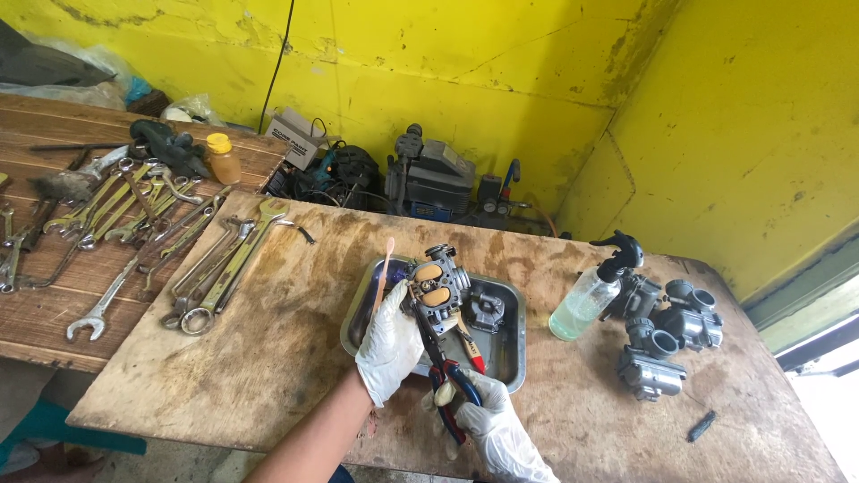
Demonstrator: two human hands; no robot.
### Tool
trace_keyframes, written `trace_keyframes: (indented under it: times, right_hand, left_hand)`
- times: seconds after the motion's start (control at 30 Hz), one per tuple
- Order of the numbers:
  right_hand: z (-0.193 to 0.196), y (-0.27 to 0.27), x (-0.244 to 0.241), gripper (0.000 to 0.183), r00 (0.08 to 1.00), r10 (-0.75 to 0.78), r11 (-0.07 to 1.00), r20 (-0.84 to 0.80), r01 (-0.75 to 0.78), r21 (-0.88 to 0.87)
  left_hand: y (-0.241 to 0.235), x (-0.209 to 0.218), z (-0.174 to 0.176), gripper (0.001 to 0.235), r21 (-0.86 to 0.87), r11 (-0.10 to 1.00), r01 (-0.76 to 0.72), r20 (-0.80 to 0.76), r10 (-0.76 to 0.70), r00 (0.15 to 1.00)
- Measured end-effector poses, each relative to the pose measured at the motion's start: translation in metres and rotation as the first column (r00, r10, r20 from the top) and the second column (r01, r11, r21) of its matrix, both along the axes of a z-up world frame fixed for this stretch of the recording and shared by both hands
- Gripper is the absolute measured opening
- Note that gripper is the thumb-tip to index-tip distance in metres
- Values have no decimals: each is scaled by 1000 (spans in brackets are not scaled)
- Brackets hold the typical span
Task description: Disassembling a motorcycle carburetor to inspect and remove the float and needle valve using pliers and a pick.
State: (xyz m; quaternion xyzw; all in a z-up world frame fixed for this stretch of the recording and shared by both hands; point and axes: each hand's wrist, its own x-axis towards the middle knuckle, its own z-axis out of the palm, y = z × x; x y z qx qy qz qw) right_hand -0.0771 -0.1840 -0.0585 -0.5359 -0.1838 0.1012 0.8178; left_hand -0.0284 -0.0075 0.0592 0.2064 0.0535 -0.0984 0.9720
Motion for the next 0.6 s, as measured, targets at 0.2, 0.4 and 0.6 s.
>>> trace_keyframes:
  times: [0.2,0.4,0.6]
  right_hand:
    - [-1,-2,0,36,996,8,997,-87,-14,-78]
    - [-28,-3,7,40,995,-76,997,-59,75,-20]
    - [-59,-6,35,31,691,185,898,-699,170,405]
  left_hand:
    - [0,-1,0,57,4,1000,-22,7,22,1000]
    - [-1,2,-5,59,-6,1000,-6,3,6,1000]
    - [0,4,-11,57,-16,1000,6,16,-6,1000]
